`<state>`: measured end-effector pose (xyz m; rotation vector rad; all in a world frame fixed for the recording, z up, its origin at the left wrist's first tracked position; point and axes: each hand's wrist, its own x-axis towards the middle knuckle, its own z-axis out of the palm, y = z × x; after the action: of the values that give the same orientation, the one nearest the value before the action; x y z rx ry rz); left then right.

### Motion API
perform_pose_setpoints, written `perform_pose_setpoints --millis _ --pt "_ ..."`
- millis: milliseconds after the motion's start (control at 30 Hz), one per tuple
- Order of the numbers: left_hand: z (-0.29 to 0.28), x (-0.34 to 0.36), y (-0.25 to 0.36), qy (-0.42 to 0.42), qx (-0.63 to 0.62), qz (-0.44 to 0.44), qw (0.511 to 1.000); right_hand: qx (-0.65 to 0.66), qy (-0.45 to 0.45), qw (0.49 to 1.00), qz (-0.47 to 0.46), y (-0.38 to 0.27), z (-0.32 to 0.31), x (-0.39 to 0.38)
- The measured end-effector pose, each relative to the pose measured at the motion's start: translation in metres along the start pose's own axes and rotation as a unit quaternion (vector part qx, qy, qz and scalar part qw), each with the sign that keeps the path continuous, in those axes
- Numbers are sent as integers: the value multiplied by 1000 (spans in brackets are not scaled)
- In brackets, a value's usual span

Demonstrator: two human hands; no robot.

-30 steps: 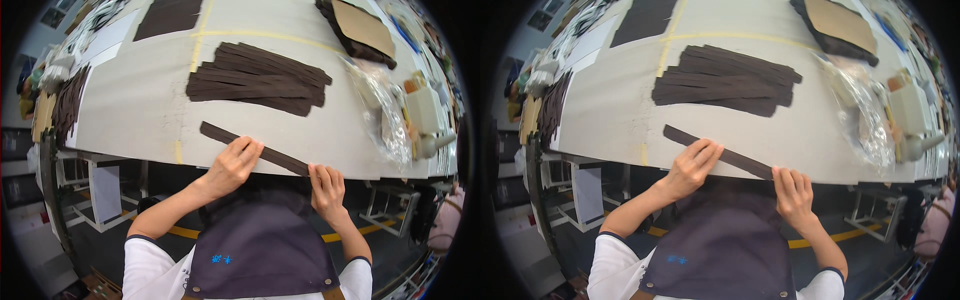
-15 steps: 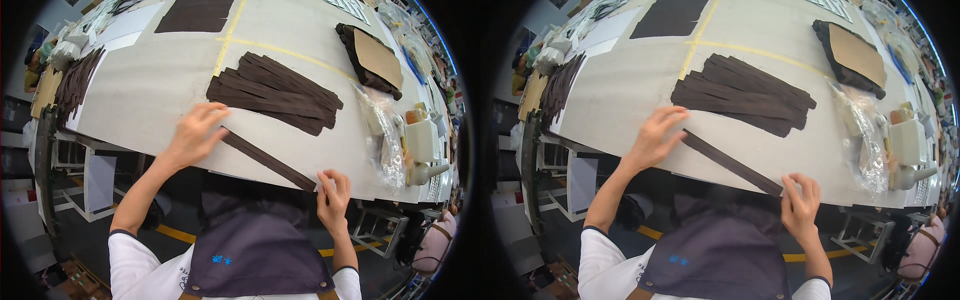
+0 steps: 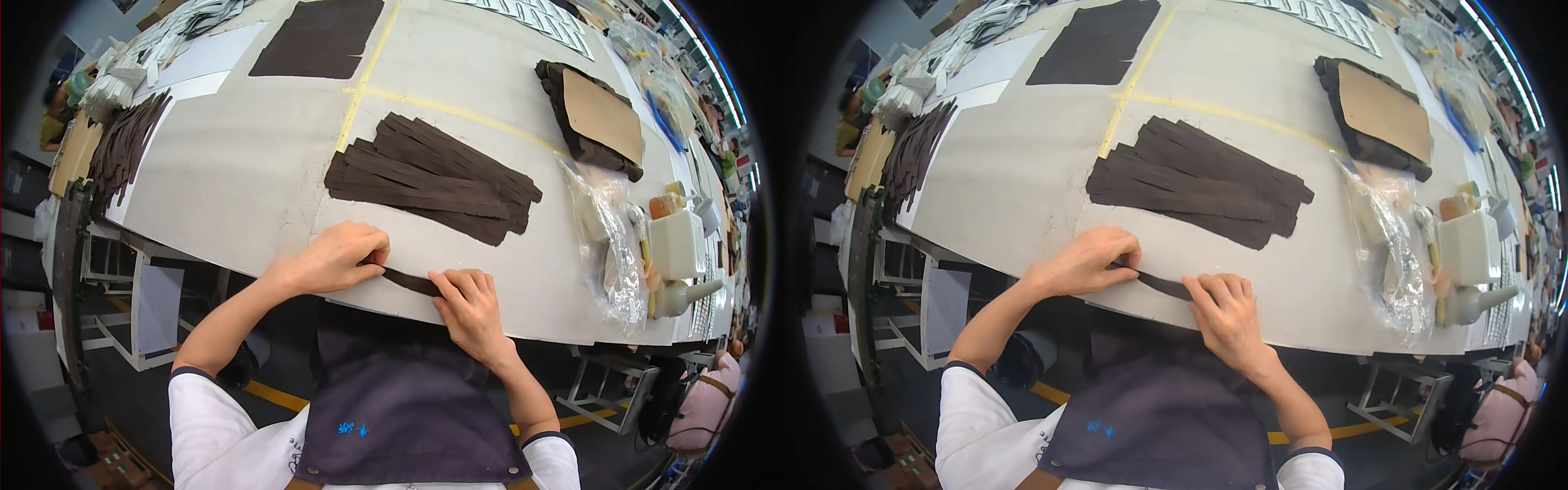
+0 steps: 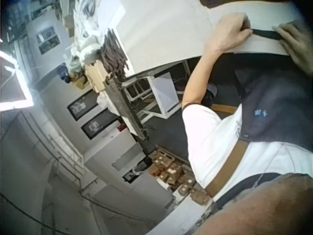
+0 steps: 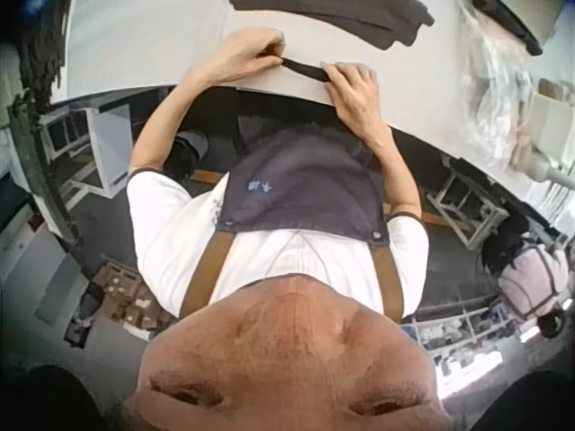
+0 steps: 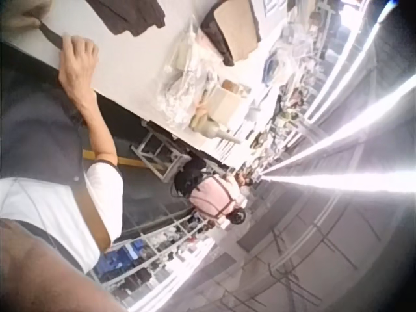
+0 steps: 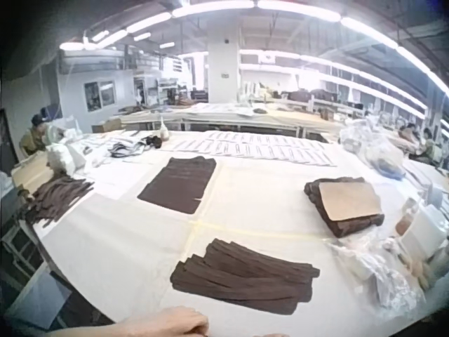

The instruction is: The person repeatedly folds long, dark brown fabric strips in half lengthwise on a white workbench. They smooth each folded strip with their hands and place it onto a growing stack of finished pieces. The process is continuous and repetitive throughout the clip.

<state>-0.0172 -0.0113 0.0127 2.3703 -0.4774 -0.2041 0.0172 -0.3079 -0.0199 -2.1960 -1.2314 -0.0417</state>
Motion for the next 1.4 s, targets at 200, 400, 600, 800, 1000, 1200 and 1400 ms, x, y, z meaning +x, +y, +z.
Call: perform_pose_setpoints --millis 200,400,600,800,1000,1200,1400 --pt "-34 18 -22 94 -138 -54 984 112 30 990 76 19 -21 37" --pt "-66 45 -93 252 -117 -84 957 -1 -42 998 51 58 -47 111" --pt "-91 36 -160 317 -56 -132 937 94 -93 988 79 80 -18 236" --pt "-101 57 -192 367 -25 -77 927 -8 9 1000 0 125 97 392" --pt "-158 92 -277 449 205 -122 861 -119 28 992 -24 120 137 431" --pt "-183 106 -326 347 253 -264 864 -220 19 957 -189 71 108 410" --pt "-170 83 -286 343 348 -183 853 -103 -49 960 -257 -32 0 260"
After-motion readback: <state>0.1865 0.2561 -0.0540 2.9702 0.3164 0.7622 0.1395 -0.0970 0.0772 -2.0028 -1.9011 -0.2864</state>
